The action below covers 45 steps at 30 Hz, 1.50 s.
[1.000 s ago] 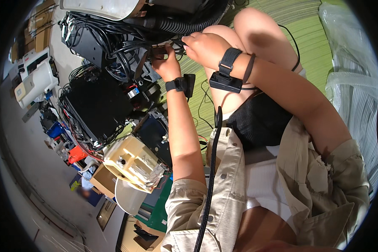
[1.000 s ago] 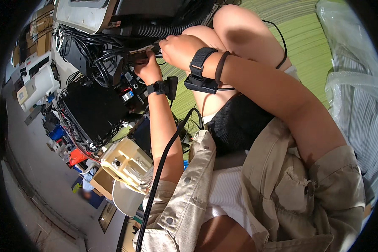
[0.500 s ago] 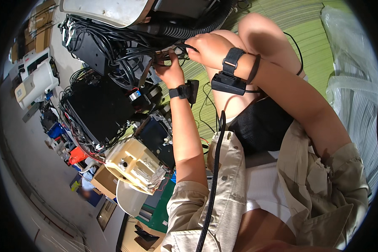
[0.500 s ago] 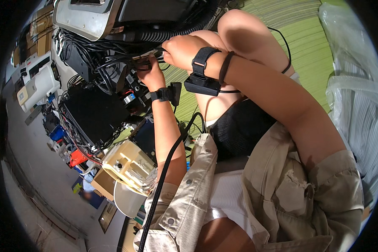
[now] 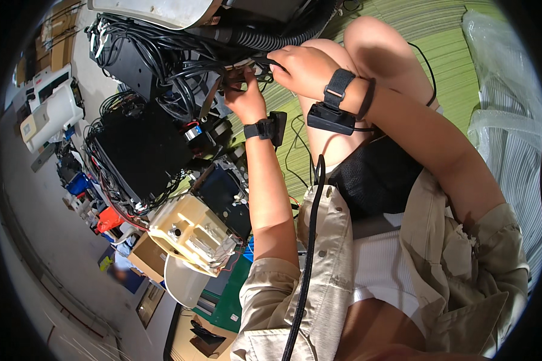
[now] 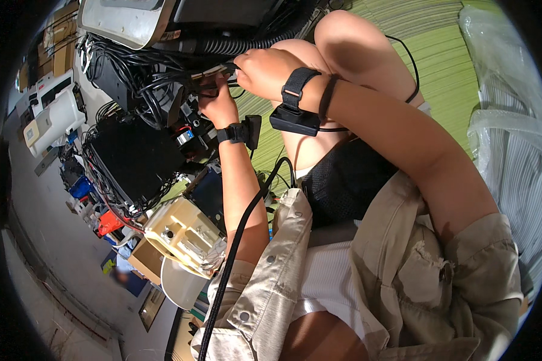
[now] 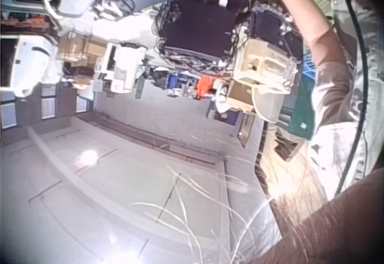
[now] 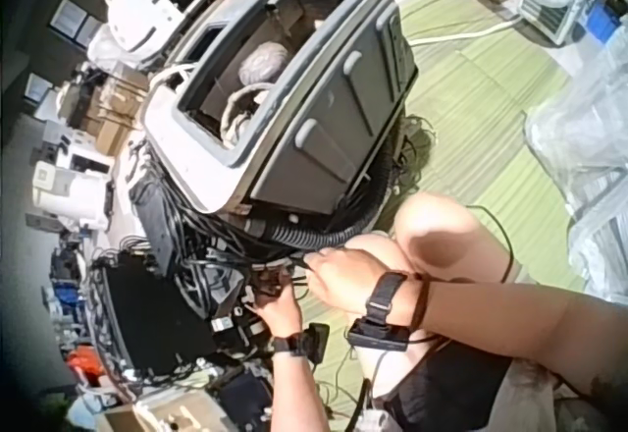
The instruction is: Assembling or repairing the internal wiring and electronic components of a large piece of equipment.
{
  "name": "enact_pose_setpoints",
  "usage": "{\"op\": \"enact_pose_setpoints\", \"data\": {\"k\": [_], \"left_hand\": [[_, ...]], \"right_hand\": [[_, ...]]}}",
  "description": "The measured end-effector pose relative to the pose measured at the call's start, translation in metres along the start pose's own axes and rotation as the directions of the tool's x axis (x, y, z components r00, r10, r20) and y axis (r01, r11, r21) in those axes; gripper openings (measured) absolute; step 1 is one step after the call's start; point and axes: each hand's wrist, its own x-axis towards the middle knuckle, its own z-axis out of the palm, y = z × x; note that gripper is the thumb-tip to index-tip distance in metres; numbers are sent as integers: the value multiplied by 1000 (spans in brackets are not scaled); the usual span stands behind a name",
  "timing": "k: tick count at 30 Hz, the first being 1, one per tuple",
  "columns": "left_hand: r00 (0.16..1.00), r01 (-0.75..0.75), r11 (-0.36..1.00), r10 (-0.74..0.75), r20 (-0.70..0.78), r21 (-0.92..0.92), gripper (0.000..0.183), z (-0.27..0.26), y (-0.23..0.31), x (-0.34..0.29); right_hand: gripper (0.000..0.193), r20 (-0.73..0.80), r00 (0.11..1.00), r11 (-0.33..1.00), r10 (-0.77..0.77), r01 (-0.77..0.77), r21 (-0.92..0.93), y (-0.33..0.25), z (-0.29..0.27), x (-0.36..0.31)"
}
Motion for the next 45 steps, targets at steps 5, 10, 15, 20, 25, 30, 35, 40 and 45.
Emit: {"op": "enact_pose_setpoints", "data": {"k": [5, 10, 15, 20, 25, 30, 35, 40, 45], "left_hand": [[1000, -10, 1000, 10, 0, 21, 15, -1, 0, 2], [1000, -3, 1000, 3, -6, 15, 13, -1, 12, -2], [999, 38, 999, -38, -3, 1, 10, 1, 18, -2], [999, -37, 996, 38, -11, 82, 11, -2, 16, -2], [1000, -20, 997, 20, 6, 69, 12, -2, 12, -1], [995, -94, 982, 89, 36, 167, 14, -5, 9, 0], [995, -94, 985, 88, 51, 141, 14, -7, 11, -1], [995, -85, 986, 77, 63, 142, 14, -7, 15, -1], [994, 8, 996, -18, 110, 83, 15, -10, 21, -5]], "right_hand": [[26, -55, 997, 999, -45, 45, 9, 1, -1, -11], [26, -60, 995, 997, -74, 76, 24, 2, -2, -12], [25, -63, 993, 994, -100, 102, 27, 3, -2, -13], [25, -70, 992, 995, -102, 103, 10, 4, 0, -12], [25, -55, 997, 998, -60, 61, 0, 4, 0, -13], [26, -78, 994, 997, -72, 71, -18, 4, -1, -13], [26, -80, 995, 998, -66, 64, -19, 4, -2, -13], [26, -81, 995, 998, -65, 64, -14, 4, -2, -13], [25, -109, 987, 992, -122, 118, -43, 7, 0, -12]]}}
